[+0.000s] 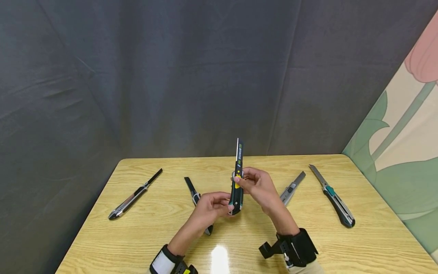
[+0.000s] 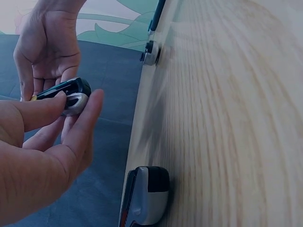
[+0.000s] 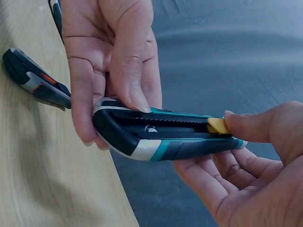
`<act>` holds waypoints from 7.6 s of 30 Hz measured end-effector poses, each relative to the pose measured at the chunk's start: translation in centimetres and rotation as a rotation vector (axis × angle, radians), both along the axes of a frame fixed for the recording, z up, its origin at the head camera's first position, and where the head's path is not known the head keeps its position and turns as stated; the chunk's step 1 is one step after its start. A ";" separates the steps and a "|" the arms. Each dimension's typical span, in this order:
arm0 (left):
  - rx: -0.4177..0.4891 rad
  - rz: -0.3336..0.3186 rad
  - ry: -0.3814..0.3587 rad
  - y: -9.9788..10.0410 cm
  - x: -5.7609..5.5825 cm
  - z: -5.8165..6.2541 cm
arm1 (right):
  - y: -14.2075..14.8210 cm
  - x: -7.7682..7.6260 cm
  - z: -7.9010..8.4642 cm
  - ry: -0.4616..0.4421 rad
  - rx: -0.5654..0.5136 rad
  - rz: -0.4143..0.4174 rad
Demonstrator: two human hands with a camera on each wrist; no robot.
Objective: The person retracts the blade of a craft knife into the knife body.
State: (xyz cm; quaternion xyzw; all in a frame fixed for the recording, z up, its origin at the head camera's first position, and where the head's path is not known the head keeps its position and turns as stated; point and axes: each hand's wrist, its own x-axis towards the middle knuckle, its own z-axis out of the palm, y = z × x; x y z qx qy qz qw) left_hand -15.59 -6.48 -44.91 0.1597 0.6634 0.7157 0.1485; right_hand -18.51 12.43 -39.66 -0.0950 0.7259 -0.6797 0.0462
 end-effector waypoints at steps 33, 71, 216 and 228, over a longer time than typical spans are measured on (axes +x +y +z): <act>0.001 0.029 -0.019 0.5 0.1 1.0 | 0.5 0.4 0.5 0.030 0.034 0.040; 0.069 0.073 -0.065 0.6 0.1 0.1 | 0.8 0.2 -0.9 -0.039 0.006 0.044; -0.728 0.362 0.253 -6.7 0.2 1.2 | 1.0 -2.3 -6.3 -0.225 0.367 -0.040; -0.758 0.401 0.144 -8.8 -0.5 0.9 | 0.3 -2.4 -6.1 -0.101 0.698 -0.123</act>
